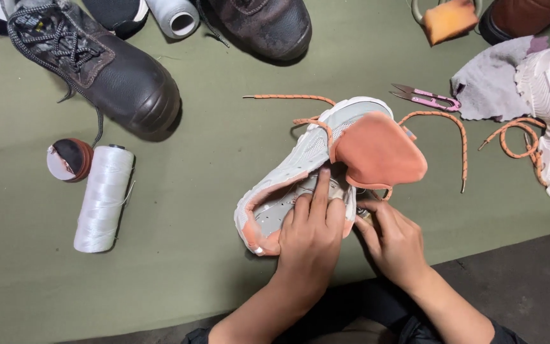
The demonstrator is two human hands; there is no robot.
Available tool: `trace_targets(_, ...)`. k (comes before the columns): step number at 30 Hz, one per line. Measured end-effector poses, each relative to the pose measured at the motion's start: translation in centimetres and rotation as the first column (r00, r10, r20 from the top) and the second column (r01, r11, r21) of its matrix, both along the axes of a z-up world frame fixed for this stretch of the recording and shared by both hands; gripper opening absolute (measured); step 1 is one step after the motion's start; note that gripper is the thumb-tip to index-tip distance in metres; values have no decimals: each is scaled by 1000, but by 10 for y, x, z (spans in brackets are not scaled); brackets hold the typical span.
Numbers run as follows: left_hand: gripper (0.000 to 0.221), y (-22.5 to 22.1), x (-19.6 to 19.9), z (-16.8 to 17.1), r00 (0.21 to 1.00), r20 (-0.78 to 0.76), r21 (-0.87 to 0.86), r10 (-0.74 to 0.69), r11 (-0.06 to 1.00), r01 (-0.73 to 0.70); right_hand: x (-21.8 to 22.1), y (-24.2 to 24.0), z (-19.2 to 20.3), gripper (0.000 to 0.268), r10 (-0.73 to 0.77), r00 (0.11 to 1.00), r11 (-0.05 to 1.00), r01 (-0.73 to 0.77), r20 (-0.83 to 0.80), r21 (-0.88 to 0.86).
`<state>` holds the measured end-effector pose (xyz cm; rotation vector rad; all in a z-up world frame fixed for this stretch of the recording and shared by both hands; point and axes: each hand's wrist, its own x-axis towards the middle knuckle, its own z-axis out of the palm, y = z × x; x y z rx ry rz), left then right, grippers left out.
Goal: Repairing a sneaker by stitching the sole and upper together using an awl and thread.
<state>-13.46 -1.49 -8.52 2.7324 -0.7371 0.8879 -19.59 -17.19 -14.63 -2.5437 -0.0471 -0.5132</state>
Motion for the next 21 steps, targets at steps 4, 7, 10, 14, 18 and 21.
trace_targets(4,26,2,-1,-1,999,-30,-40,-21,999,19,-2,-3,-1,16,0,1000,999,1,-17,38)
trace_targets(7,28,10,-3,5,995,-65,-52,-78,996,74,-5,-3,-2,15,35,999,999,-35,32,22)
trace_targets(10,27,14,-6,9,988,-74,-82,-139,988,133,-7,-5,-9,16,46,994,999,-47,98,3)
trace_targets(14,29,17,-9,13,987,-57,-134,-149,981,141,-11,-5,-14,15,42,990,999,-43,138,2)
trace_targets(18,27,18,-12,16,985,-87,-136,-147,982,134,-14,-10,-28,19,69,987,998,-70,145,3)
trace_targets(21,31,15,-11,16,991,-35,-160,-126,980,118,-12,-6,-20,16,51,988,999,-53,145,8)
